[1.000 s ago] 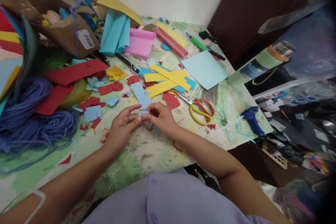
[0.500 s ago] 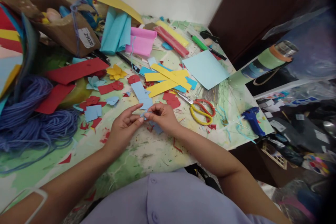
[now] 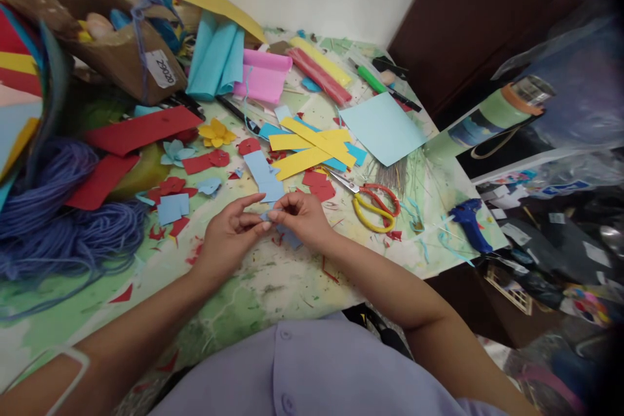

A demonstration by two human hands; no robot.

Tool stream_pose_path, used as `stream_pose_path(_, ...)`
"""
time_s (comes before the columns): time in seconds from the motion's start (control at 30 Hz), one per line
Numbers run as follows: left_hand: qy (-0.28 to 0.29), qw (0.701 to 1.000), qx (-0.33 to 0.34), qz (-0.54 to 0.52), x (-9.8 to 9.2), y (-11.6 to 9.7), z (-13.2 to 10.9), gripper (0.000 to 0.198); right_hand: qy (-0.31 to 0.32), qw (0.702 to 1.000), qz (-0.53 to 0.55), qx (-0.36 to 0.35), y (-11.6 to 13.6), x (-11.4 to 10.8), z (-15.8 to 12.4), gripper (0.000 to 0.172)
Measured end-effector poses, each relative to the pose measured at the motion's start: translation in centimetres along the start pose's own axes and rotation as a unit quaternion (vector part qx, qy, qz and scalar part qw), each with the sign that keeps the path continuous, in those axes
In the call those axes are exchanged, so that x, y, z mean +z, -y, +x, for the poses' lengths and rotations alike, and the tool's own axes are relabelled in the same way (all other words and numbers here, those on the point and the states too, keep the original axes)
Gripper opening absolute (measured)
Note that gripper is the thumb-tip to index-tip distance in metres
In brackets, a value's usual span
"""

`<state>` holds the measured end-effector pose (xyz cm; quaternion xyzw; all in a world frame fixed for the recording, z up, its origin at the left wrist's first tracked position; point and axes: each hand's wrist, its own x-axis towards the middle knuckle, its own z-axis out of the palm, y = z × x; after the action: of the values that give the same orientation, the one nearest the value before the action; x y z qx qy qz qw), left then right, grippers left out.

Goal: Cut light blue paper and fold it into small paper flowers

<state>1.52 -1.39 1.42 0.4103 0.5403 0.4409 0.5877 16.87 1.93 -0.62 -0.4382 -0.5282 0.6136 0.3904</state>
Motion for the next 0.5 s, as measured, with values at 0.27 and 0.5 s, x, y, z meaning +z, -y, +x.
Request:
stream_pose_path(0.27, 0.016, 1.0, 0.005, 0.012, -0.12, -0.15, -0.13, 0.056, 0.012, 1.0, -0.008, -0.012, -0.11, 0.05, -0.22, 0.03)
stream_pose_path(0.5, 0.041, 0.999, -0.009, -0.01, -0.2, 0.12, -0.03, 0.064, 0.068, 0.988, -0.127, -0.058, 0.43, -0.46, -0.39, 0.02)
